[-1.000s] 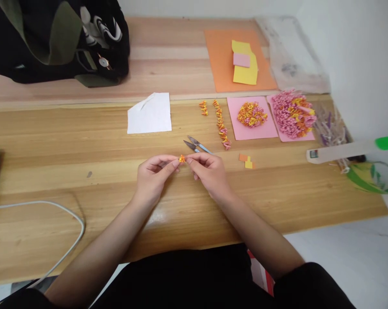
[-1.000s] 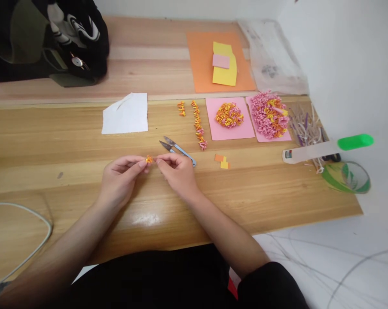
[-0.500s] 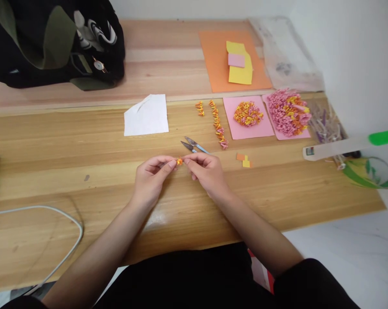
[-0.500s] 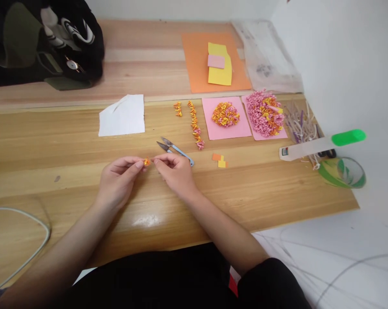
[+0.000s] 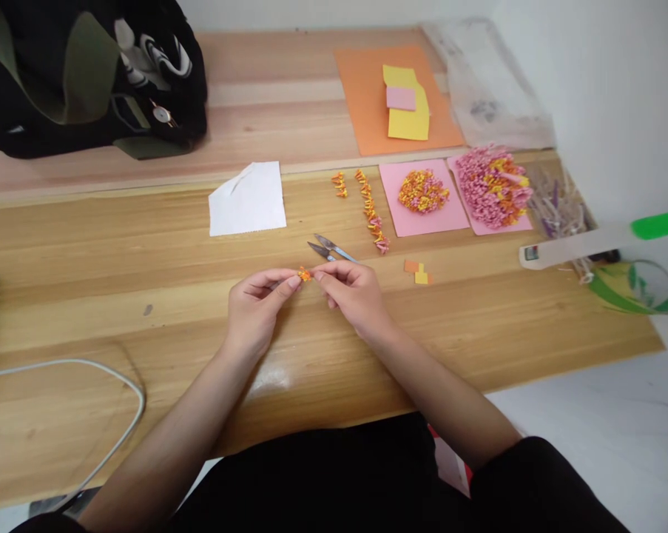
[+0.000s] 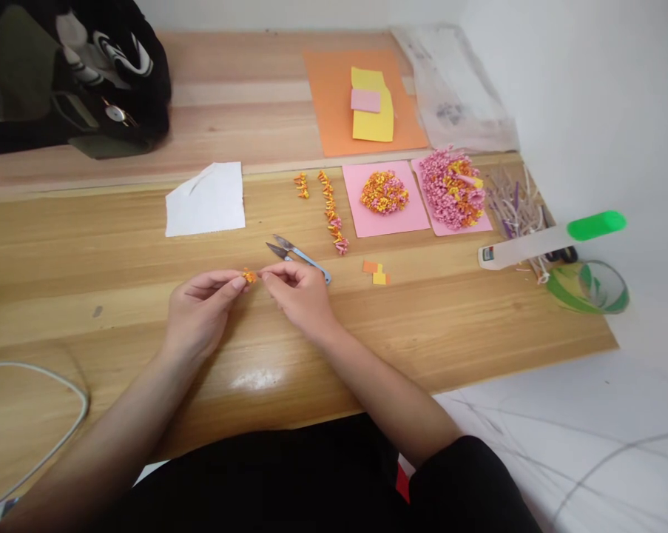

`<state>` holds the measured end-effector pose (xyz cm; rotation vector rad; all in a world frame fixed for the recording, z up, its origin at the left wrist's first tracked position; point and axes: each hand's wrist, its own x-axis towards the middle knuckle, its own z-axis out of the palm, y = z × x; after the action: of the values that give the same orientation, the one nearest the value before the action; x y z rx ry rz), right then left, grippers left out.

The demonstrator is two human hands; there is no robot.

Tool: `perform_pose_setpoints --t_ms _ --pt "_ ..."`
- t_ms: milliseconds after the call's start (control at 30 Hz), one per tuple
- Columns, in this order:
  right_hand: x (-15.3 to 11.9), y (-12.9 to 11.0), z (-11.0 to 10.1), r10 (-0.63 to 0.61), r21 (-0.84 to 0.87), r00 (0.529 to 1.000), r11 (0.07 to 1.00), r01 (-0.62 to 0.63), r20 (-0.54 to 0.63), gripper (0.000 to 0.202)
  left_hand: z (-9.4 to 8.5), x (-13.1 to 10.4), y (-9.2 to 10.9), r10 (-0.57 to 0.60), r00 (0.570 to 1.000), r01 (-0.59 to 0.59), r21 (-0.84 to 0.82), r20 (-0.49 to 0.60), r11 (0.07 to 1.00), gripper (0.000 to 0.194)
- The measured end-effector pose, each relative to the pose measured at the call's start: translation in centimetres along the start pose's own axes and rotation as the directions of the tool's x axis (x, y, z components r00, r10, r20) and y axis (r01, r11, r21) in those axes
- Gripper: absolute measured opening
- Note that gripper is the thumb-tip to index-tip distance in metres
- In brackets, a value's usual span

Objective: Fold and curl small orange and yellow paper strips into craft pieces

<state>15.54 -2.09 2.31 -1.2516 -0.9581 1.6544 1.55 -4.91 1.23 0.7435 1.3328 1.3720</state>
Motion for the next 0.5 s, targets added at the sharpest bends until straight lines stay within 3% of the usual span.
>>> perform_pose_setpoints --t_ms 500 --pt "0.02 -0.06 0.01 -0.002 -0.033 1.000 0.999 0.002 0.011 0.007 -0.08 0.03 -0.29 0.037 0.999 -0.037 0.078 0.005 0.996 0.013"
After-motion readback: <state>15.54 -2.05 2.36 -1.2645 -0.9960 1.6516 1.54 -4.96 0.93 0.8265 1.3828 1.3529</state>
